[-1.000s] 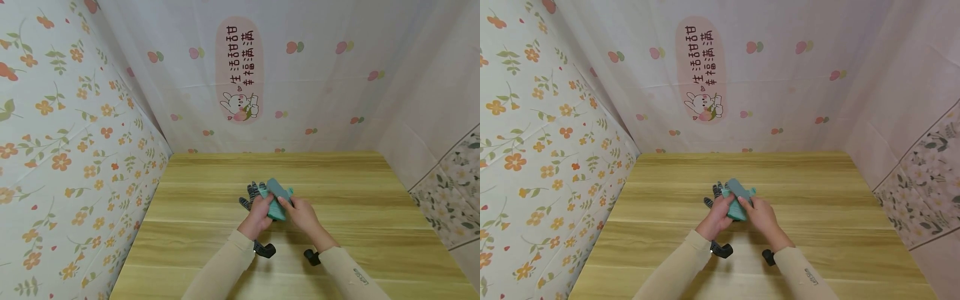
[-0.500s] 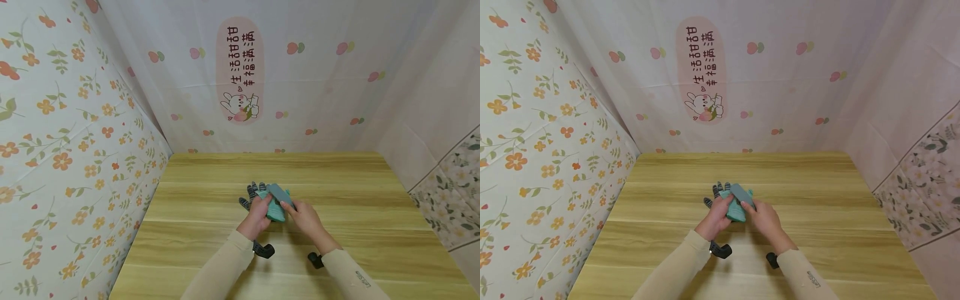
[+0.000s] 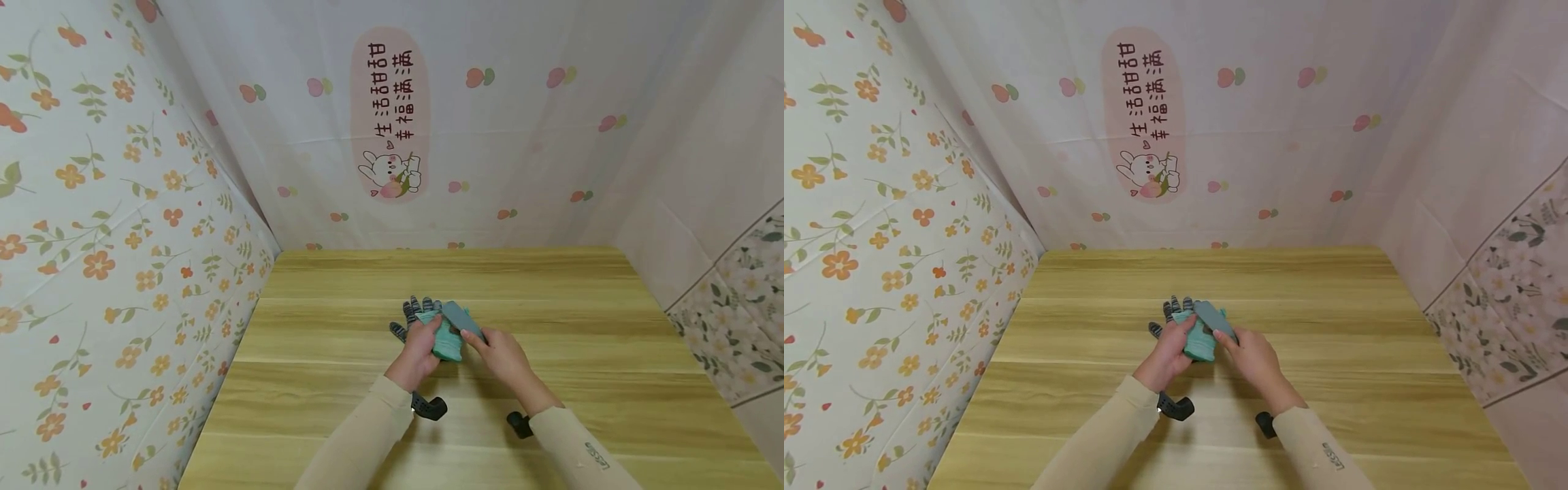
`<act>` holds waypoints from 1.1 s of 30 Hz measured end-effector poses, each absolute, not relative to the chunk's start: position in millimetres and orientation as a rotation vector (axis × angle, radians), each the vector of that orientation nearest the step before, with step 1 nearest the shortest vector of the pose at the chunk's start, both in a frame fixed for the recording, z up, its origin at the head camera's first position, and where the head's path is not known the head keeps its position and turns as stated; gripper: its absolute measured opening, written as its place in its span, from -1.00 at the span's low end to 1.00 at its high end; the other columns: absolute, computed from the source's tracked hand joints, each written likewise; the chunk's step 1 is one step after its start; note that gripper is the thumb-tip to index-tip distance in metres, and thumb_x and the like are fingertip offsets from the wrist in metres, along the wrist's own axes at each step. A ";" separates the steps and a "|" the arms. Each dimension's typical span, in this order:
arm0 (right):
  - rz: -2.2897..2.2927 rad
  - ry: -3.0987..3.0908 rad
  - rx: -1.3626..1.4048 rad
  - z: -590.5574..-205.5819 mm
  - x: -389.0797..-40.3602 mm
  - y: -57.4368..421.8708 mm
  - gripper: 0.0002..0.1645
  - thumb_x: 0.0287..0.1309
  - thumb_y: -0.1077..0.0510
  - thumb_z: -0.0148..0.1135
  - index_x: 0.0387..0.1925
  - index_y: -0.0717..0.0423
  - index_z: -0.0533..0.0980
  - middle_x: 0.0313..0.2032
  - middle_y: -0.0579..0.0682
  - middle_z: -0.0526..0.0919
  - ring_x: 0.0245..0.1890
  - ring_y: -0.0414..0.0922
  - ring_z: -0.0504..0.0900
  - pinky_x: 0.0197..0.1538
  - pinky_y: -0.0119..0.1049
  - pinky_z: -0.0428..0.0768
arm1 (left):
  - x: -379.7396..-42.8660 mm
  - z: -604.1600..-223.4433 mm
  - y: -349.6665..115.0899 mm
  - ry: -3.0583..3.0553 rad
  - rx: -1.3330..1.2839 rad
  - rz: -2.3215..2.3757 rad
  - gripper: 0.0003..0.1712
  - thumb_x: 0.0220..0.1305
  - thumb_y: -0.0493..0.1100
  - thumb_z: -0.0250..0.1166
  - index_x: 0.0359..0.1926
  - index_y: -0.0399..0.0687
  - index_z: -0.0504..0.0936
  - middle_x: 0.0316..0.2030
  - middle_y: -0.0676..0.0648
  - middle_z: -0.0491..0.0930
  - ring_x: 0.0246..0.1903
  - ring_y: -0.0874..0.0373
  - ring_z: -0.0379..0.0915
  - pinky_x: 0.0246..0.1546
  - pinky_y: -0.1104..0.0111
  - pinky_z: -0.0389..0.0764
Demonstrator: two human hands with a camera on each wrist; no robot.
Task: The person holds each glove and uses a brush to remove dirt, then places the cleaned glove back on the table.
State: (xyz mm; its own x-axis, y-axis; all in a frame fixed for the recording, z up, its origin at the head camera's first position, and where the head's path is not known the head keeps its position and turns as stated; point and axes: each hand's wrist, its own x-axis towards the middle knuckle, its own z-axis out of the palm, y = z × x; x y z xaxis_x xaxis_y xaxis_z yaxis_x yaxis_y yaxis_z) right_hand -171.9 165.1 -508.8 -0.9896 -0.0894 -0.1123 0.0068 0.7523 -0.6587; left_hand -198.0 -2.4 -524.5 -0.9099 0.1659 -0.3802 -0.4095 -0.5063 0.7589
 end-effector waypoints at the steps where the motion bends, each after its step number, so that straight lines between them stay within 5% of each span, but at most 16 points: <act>1: -1.059 2.807 -0.064 -508.7 -171.7 165.6 -0.33 0.43 -0.37 0.00 -0.39 0.16 0.50 -0.57 -0.08 0.27 -0.54 -0.13 0.31 -0.46 -0.28 0.26 | -198.4 -524.5 -2.1 1.327 -0.383 2.445 -0.54 0.62 -0.15 -0.05 0.34 -0.35 0.17 0.23 -0.26 0.45 0.24 -0.03 0.46 0.32 0.10 0.48; 12: -1.038 2.810 -0.032 -510.7 -169.7 169.7 -0.31 0.43 -0.40 -0.03 -0.39 0.14 0.49 -0.52 -0.05 0.38 -0.47 -0.10 0.38 -0.38 -0.27 0.31 | -199.2 -526.2 -3.6 1.309 -0.428 2.449 -0.46 0.62 -0.16 -0.06 0.43 -0.34 0.06 0.27 -0.29 0.38 0.26 -0.05 0.41 0.32 0.12 0.47; 17: -1.092 2.777 -0.028 -512.4 -172.2 168.2 -0.23 0.41 -0.43 -0.05 -0.20 0.22 0.59 -0.41 0.01 0.52 -0.38 -0.08 0.43 -0.33 -0.26 0.36 | -199.5 -525.1 -4.1 1.313 -0.416 2.456 -0.47 0.60 -0.13 0.00 0.39 -0.34 0.15 0.21 -0.23 0.44 0.21 -0.01 0.46 0.28 0.14 0.50; 25: -1.180 2.750 -0.014 -500.7 -176.3 157.5 -0.20 0.42 -0.45 -0.09 -0.15 0.22 0.58 -0.47 -0.02 0.43 -0.45 -0.09 0.38 -0.40 -0.27 0.31 | -200.6 -523.4 -4.9 1.302 -0.426 2.442 -0.40 0.57 -0.12 0.07 0.42 -0.31 0.10 0.30 -0.27 0.38 0.26 -0.06 0.41 0.28 0.07 0.48; 33: -1.125 2.831 -0.093 -493.0 -177.2 147.1 -0.32 0.45 -0.35 -0.01 -0.22 0.19 0.59 -0.39 0.04 0.55 -0.38 -0.06 0.45 -0.31 -0.23 0.40 | -198.5 -525.1 0.4 1.354 -0.388 2.444 -0.55 0.52 -0.17 0.09 0.30 -0.29 0.29 0.23 -0.19 0.52 0.22 0.05 0.49 0.30 0.11 0.49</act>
